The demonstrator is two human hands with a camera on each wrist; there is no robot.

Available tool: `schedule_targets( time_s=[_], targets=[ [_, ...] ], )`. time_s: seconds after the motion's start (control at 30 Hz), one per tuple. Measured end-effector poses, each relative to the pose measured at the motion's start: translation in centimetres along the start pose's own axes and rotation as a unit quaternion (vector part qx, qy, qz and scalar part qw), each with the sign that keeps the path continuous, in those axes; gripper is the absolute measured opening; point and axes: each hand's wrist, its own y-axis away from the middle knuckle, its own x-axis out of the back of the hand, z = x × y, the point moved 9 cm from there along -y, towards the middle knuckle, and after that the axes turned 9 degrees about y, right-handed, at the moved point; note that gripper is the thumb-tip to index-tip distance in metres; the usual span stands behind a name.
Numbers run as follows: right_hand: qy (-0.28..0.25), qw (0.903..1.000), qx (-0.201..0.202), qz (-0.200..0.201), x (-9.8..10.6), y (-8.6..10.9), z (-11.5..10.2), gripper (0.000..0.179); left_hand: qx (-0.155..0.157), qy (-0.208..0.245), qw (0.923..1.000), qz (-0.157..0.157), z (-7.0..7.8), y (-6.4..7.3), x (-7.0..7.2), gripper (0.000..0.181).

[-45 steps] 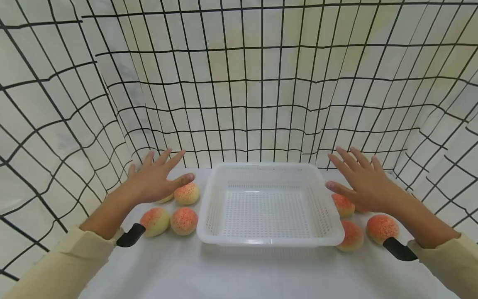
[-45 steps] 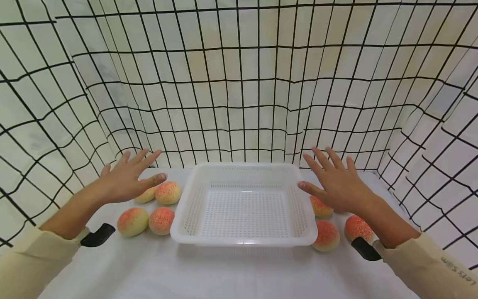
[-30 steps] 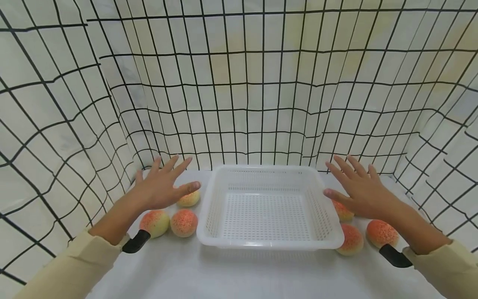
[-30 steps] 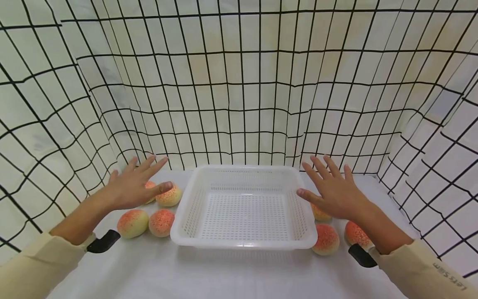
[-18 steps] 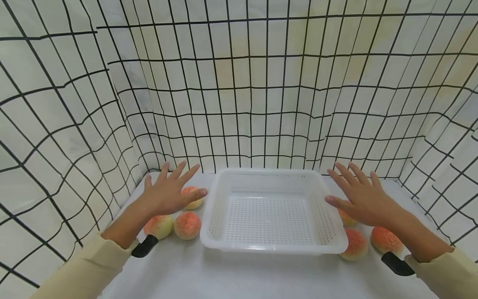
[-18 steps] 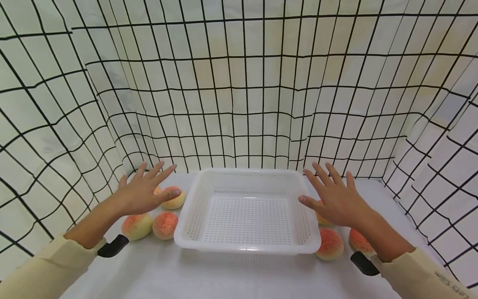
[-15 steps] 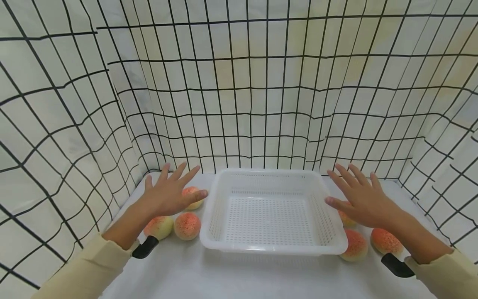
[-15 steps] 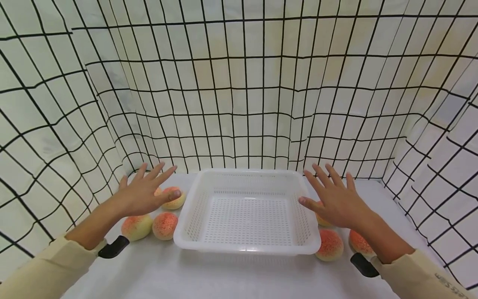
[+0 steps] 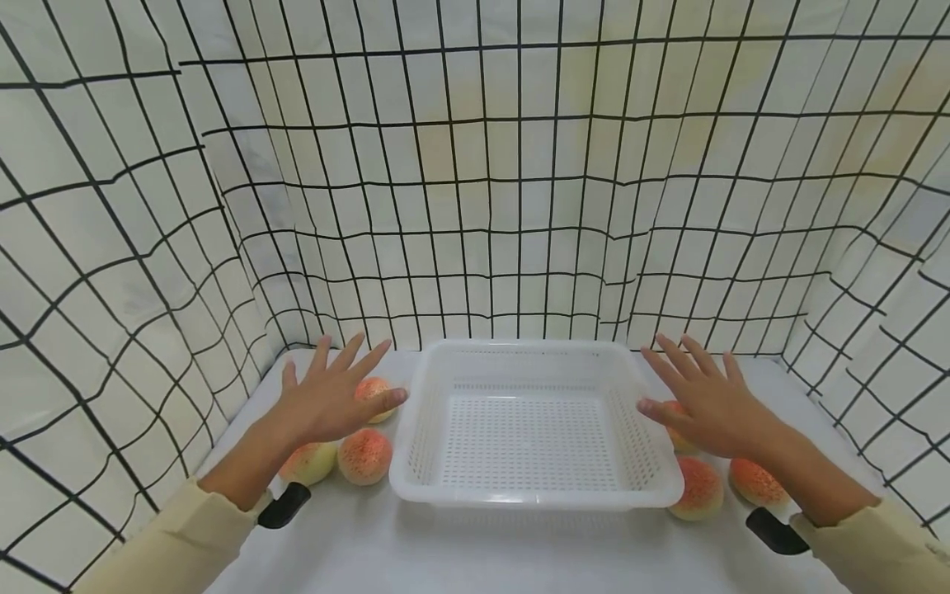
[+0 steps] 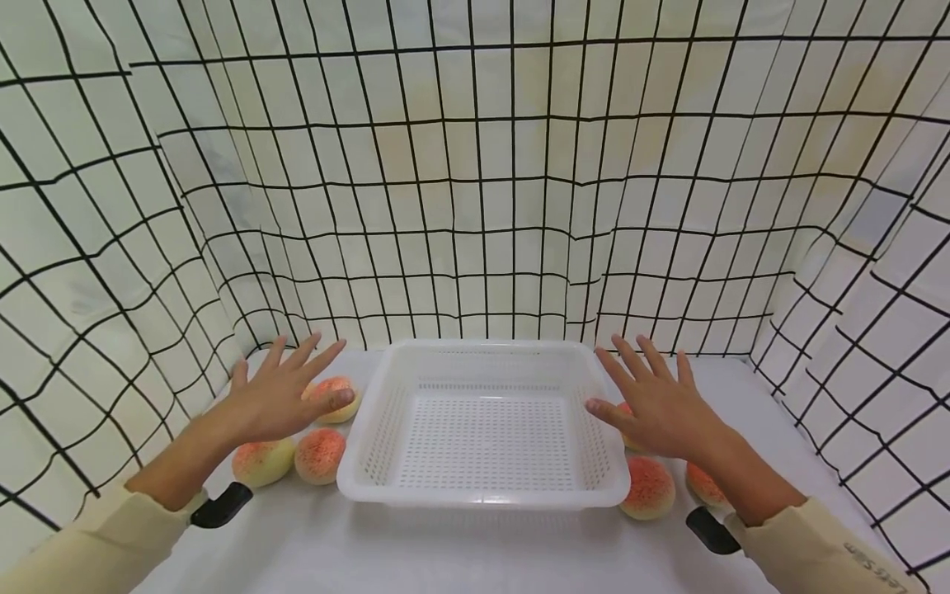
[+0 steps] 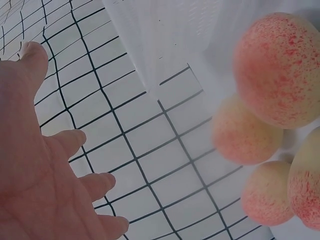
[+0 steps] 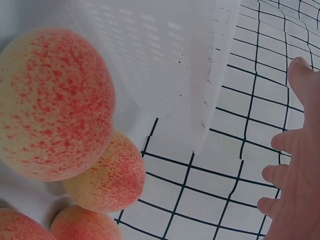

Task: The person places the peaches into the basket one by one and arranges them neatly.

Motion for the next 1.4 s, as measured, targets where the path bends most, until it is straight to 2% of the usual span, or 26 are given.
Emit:
schedule_targets(
  time_s=[0.4, 0.67, 1.13, 1.4],
  targets=[
    [-0.003, 1.0, -0.001, 0.0, -1.0, 0.0, 0.0, 0.088, 0.003, 0.002, 1.0, 0.004, -0.3, -0.2, -0.9, 0.097],
    [-0.026, 0.9997, -0.003, 0.002, -1.6, 0.2, -0.1, 0.087, 0.003, -0.001, 1.0, 0.007, -0.5, -0.4, -1.6, 0.097],
    [-0.025, 0.9997, -0.004, 0.001, -2.5, 0.4, -0.2, 0.086, 0.007, 0.006, 1.0, -0.002, -0.7, 0.1, -2.5, 0.096],
    [-0.032, 0.9995, 0.002, 0.008, -3.1, 0.4, -0.3, 0.084, 0.0, 0.002, 1.0, 0.002, -1.0, 0.3, -2.8, 0.096]
  ],
)
